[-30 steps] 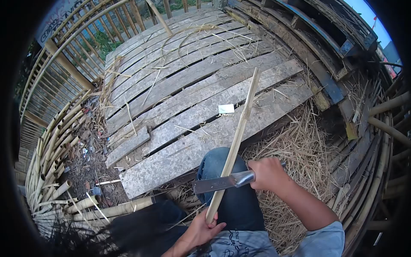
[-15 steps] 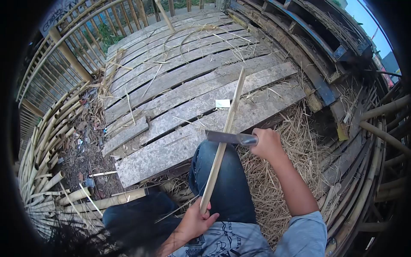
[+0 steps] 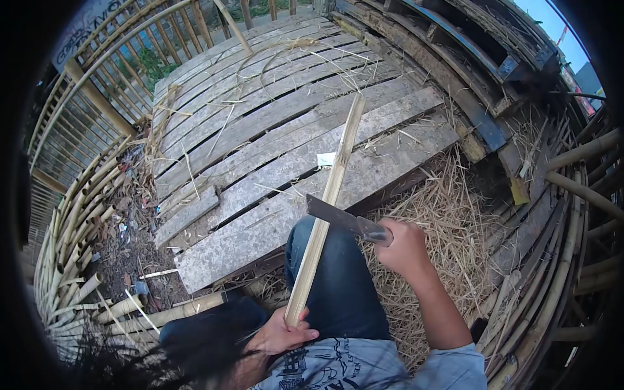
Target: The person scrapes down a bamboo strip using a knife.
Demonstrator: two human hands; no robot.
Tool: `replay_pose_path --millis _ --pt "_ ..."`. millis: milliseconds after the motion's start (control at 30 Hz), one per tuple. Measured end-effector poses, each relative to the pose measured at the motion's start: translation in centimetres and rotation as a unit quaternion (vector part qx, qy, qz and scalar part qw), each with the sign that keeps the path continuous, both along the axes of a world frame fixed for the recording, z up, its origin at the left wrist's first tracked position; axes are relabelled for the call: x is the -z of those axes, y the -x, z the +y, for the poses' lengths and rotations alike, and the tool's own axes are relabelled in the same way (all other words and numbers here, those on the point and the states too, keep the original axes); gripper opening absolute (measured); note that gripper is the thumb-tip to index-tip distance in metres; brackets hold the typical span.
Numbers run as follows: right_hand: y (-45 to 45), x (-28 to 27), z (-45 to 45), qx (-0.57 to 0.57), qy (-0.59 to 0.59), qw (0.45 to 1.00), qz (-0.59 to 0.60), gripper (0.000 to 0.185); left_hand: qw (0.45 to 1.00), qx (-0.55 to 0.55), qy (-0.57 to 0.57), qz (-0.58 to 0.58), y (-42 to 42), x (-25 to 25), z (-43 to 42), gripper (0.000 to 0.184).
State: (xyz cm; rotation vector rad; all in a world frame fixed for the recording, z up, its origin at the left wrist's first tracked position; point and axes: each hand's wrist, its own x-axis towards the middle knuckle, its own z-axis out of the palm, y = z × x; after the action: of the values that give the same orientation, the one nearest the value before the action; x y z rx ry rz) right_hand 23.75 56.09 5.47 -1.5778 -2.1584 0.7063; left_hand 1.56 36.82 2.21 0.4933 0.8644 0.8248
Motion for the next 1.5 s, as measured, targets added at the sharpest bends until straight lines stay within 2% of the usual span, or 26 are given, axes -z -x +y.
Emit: replay_pose_path --millis 33,67,133,200,367,500,567,633,733,833,867,900,933,967,1033,1100,1167,1233,1267,1333,1400,1433,1500 --pt "0.7 -0.6 0.0 -0.071 -0.051 0.995 -0.043 0.011 1.0 0.008 0.002 0.002 -0.3 0.1 0.3 0.034" --pt "1.2 -0.6 0.2 -0.064 -0.05 0.996 -0.043 0.011 1.0 0.008 -0.01 0.024 -0.8 0.1 0.8 0.033" --pt "1.8 -1.1 1.3 -0.174 -0.018 0.955 -0.24 0.011 0.999 0.013 -0.026 0.041 -1.6 -0.2 1.5 0.033" --pt "0.6 0.6 4.1 -0.174 -0.016 0.956 -0.236 0.011 0.976 -0.004 -0.096 0.193 -2.2 -1.0 1.6 0.033" --pt "0.5 1.3 7.8 -0.223 -0.019 0.943 -0.248 0.013 0.976 -0.029 -0.085 0.197 -3.0 -1.7 1.7 0.034" --pt "-0.8 0.9 12.0 -0.06 -0.083 0.949 -0.299 0.014 0.972 -0.002 -0.061 0.226 -3.5 -2.7 0.7 0.036" --pt "-0.2 0.2 11.7 -0.087 -0.111 0.943 -0.3 0.014 0.98 -0.014 -0.061 0.189 -3.4 -1.9 0.2 0.034" --pt "0.6 -0.2 9.7 -0.068 -0.04 0.959 -0.27 0.014 0.987 -0.025 -0.063 0.144 -3.5 -1.2 -0.3 0.033" --pt "0.4 0.4 6.7 -0.093 -0.02 0.975 -0.199 0.017 0.984 -0.03 -0.078 0.16 -3.1 -0.6 0.0 0.033" --pt "0.6 1.1 3.1 -0.28 -0.043 0.929 -0.237 0.019 0.977 -0.012 -0.1 0.186 -2.3 -0.6 -0.6 0.033" --pt "0.2 1.4 3.4 -0.304 -0.076 0.925 -0.214 0.021 0.97 0.004 -0.101 0.222 -2.3 -0.9 -0.8 0.033" --pt "-0.4 2.2 4.8 -0.276 -0.097 0.937 -0.193 0.019 0.961 0.021 -0.107 0.255 -2.5 -1.0 -1.0 0.034" --pt "-0.9 2.4 6.5 -0.173 -0.079 0.962 -0.195 0.019 0.961 0.03 -0.112 0.251 -2.7 -0.8 -1.1 0.034" --pt "-1.4 2.7 8.2 -0.071 -0.06 0.976 -0.196 0.019 0.972 0.019 -0.095 0.213 -2.7 -0.5 -1.3 0.034" --pt "-3.3 3.4 11.1 0.059 -0.044 0.979 -0.192 0.02 0.982 -0.002 -0.075 0.176 -2.8 0.0 -2.2 0.034" --pt "-2.5 1.2 10.8 0.036 -0.06 0.976 -0.205 0.018 0.989 -0.005 -0.047 0.142 -2.6 0.6 -2.4 0.034" --pt "-2.2 0.4 8.9 -0.004 -0.04 0.985 -0.166 0.016 0.989 -0.006 -0.046 0.143 -2.6 0.8 -2.2 0.034" --pt "-1.2 0.2 6.6 -0.129 -0.032 0.977 -0.168 0.015 0.989 0.014 -0.045 0.14 -2.8 1.1 -1.9 0.033" --pt "-0.5 0.4 5.5 -0.205 -0.041 0.956 -0.207 0.015 0.987 0.004 -0.046 0.154 -3.0 1.1 -1.9 0.033" --pt "0.2 0.1 4.1 -0.193 -0.029 0.956 -0.218 0.012 0.985 0.004 -0.045 0.169 -3.3 0.5 -1.9 0.033" --pt "-0.1 0.4 5.6 -0.128 -0.047 0.971 -0.195 0.011 0.957 0.009 -0.055 0.286 -3.0 -1.0 -1.6 0.033" --pt "-0.9 1.0 7.2 -0.076 -0.075 0.976 -0.189 0.011 0.956 0.012 -0.056 0.289 -2.8 -1.7 -1.3 0.033" --pt "-1.9 1.8 9.3 -0.065 -0.058 0.975 -0.204 0.012 0.963 0.032 -0.03 0.264 -2.7 -2.8 -0.8 0.033"
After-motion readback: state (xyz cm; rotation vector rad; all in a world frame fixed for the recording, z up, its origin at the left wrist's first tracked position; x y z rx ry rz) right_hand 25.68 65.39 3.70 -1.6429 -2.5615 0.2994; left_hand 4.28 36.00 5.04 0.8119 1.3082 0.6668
